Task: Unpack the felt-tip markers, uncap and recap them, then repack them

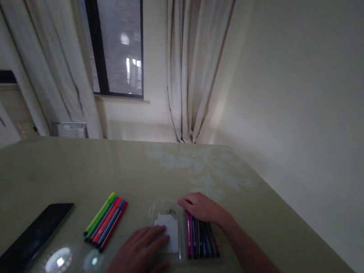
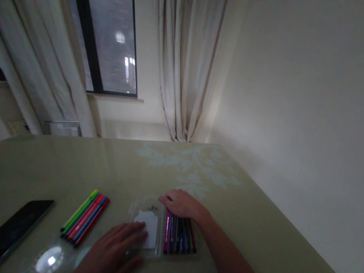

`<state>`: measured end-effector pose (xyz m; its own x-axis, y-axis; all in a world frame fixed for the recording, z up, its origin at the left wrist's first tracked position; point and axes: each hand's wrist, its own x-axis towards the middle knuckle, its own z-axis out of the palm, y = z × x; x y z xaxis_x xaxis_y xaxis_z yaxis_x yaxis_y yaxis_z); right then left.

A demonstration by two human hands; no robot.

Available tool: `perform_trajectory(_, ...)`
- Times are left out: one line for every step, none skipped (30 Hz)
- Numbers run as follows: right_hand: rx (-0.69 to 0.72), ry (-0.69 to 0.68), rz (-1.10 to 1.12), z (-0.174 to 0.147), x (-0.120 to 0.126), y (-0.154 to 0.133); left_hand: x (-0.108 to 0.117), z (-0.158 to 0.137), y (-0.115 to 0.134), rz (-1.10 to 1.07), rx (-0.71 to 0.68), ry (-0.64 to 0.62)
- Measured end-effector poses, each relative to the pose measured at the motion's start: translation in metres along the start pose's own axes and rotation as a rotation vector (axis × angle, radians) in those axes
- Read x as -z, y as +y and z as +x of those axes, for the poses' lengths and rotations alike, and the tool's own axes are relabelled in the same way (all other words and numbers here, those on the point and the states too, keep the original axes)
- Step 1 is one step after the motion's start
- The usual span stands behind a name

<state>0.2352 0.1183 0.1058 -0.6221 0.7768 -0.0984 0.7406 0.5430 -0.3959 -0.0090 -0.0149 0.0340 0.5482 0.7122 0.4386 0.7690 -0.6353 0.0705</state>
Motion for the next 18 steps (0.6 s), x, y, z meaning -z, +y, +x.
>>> perform_trajectory(0.002,0.002,-0.013,0.001,-0.002,-0.001,0.0,0.0,0.0,-0.009,0.009,-0.008)
perform_trajectory(0.001,0.007,-0.024,0.001,-0.004,-0.003,0.001,0.0,0.0,-0.02,0.021,-0.02)
perform_trajectory(-0.002,0.016,-0.035,0.002,-0.005,-0.005,0.001,0.0,0.0,-0.032,0.033,-0.034)
perform_trajectory(-0.007,0.026,-0.043,0.002,-0.005,-0.007,0.001,0.0,0.0,-0.044,0.045,-0.048)
perform_trajectory(-0.01,0.04,-0.05,0.002,-0.004,-0.01,0.002,0.0,0.0,-0.055,0.054,-0.061)
perform_trajectory(-0.005,0.058,-0.055,0.001,-0.002,-0.013,0.002,0.0,0.0,-0.065,0.059,-0.072)
perform_trajectory(0.006,0.082,-0.059,0.001,0.0,-0.016,0.003,0.001,0.001,-0.073,0.064,-0.08)
perform_trajectory(0.022,0.113,-0.062,-0.001,0.003,-0.018,0.004,0.001,0.001,-0.079,0.067,-0.087)
perform_trajectory(0.039,0.149,-0.066,-0.002,0.006,-0.02,0.004,0.002,0.002,-0.083,0.071,-0.092)
perform_trajectory(0.057,0.186,-0.068,-0.003,0.009,-0.022,0.006,0.002,0.003,-0.084,0.078,-0.096)
perform_trajectory(0.076,0.219,-0.071,-0.005,0.012,-0.022,0.007,0.003,0.004,-0.084,0.086,-0.103)
perform_trajectory(0.095,0.243,-0.073,-0.006,0.015,-0.023,0.008,0.003,0.005,-0.085,0.093,-0.108)
perform_trajectory(0.115,0.26,-0.074,-0.008,0.018,-0.022,0.008,0.004,0.006,-0.084,0.097,-0.111)
perform_trajectory(0.132,0.275,-0.07,-0.009,0.02,-0.022,0.009,0.004,0.006,-0.082,0.097,-0.112)
perform_trajectory(0.143,0.291,-0.061,-0.01,0.023,-0.021,0.009,0.004,0.007,-0.08,0.092,-0.11)
perform_trajectory(0.142,0.312,-0.048,-0.011,0.027,-0.021,0.009,0.004,0.007,-0.077,0.085,-0.104)
perform_trajectory(0.128,0.34,-0.031,-0.012,0.031,-0.021,0.009,0.004,0.007,-0.075,0.077,-0.097)
perform_trajectory(0.105,0.372,-0.012,-0.013,0.034,-0.022,0.008,0.004,0.007,-0.073,0.07,-0.09)
